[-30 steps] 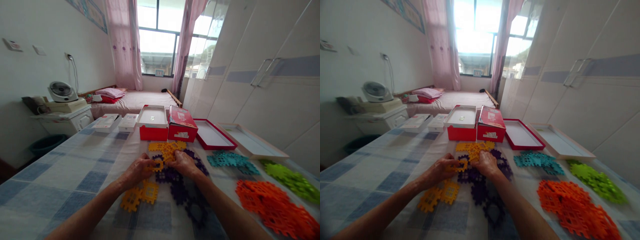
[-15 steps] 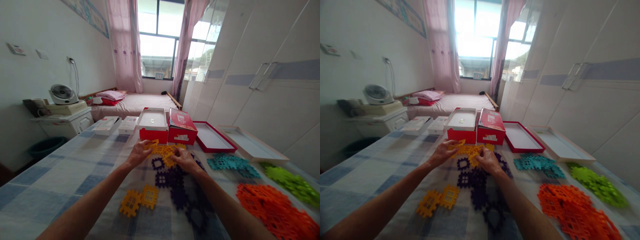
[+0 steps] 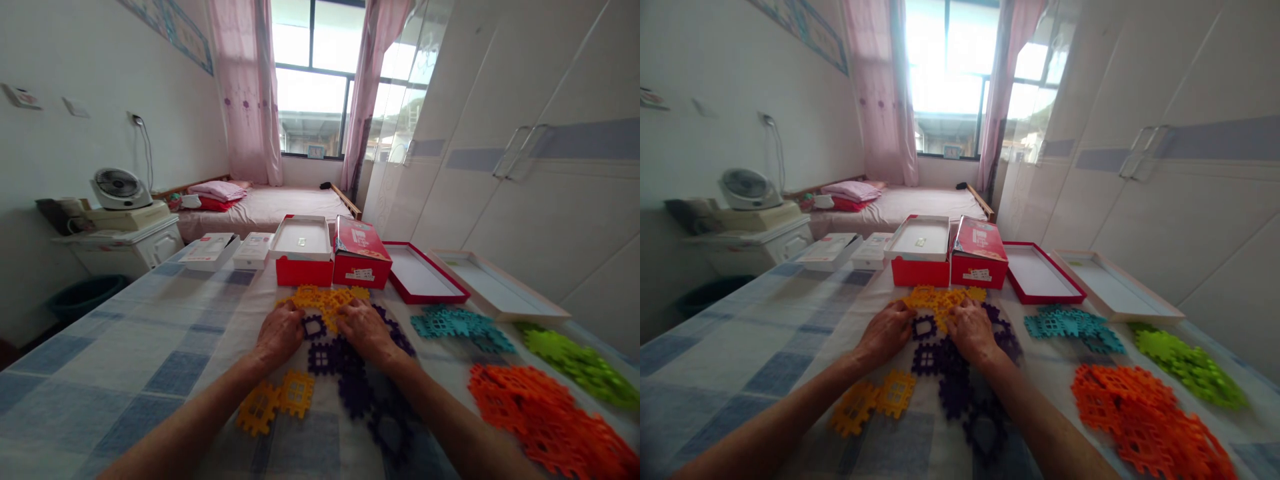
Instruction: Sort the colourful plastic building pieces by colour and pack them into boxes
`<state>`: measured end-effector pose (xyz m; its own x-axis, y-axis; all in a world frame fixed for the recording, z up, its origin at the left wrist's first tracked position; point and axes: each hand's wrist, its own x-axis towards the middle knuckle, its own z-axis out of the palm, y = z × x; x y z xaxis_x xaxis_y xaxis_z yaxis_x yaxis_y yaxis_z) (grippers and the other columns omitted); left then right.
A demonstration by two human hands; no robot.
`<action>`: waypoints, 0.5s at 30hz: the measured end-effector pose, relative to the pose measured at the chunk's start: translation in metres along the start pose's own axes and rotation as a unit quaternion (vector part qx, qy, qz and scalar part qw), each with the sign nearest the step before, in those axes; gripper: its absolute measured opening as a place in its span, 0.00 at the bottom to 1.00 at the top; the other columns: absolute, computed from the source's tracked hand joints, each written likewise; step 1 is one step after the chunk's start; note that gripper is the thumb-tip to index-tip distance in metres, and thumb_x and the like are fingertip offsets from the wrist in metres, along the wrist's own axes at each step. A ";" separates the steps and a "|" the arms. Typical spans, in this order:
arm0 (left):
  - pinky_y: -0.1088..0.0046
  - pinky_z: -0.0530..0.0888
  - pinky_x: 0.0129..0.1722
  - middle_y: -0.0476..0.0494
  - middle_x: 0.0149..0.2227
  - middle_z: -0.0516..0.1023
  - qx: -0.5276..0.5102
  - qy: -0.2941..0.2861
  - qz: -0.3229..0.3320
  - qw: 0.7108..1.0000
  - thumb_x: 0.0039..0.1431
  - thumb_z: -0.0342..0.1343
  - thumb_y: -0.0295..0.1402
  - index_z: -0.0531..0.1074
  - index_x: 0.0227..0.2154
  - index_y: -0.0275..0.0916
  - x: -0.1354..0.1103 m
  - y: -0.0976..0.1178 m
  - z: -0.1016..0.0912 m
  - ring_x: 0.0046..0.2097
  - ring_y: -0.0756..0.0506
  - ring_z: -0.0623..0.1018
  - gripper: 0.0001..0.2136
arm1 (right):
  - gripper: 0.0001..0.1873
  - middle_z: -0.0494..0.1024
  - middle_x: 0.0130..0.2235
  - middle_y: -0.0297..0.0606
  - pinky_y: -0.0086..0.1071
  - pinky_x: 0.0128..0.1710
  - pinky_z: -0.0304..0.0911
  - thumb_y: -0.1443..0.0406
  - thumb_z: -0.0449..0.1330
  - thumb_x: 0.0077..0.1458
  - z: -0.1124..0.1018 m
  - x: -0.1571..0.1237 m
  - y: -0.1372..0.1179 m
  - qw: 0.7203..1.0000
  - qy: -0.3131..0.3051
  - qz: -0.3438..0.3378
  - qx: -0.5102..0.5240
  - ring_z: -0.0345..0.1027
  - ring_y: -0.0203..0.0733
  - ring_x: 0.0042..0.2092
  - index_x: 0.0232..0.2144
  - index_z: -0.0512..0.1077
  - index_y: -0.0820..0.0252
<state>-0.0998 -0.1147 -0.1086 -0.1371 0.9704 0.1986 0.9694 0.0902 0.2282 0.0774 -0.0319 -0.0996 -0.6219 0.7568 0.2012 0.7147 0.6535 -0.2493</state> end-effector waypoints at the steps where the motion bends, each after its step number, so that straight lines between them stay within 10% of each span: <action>1: 0.69 0.67 0.46 0.41 0.39 0.73 -0.008 -0.002 0.002 1.000 0.52 0.48 0.25 0.76 0.38 0.41 0.000 0.000 0.003 0.44 0.43 0.72 0.14 | 0.13 0.74 0.42 0.43 0.32 0.49 0.56 0.62 0.55 0.54 0.002 -0.001 0.000 1.000 -0.002 0.005 -0.019 0.64 0.44 0.48 0.39 0.75 0.58; 10: 0.70 0.68 0.43 0.44 0.36 0.72 -0.133 0.033 0.027 0.990 0.49 0.54 0.28 0.72 0.29 0.37 -0.003 -0.003 0.013 0.41 0.45 0.72 0.05 | 0.15 0.75 0.42 0.44 0.34 0.45 0.58 0.62 0.56 0.54 0.009 0.006 -0.002 0.996 0.001 0.059 -0.066 0.65 0.47 0.47 0.43 0.72 0.59; 15: 0.73 0.68 0.41 0.45 0.33 0.73 -0.158 -0.004 0.015 0.987 0.51 0.51 0.27 0.72 0.27 0.37 -0.001 -0.004 0.004 0.38 0.47 0.73 0.05 | 0.13 0.74 0.44 0.41 0.32 0.49 0.56 0.60 0.54 0.56 0.002 -0.003 -0.016 0.999 0.037 -0.026 -0.008 0.64 0.43 0.48 0.41 0.71 0.58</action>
<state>-0.1031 -0.1152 -0.1138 -0.1061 0.9734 0.2033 0.8611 -0.0122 0.5082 0.0669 -0.0447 -0.0982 -0.6330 0.7204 0.2836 0.6873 0.6915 -0.2223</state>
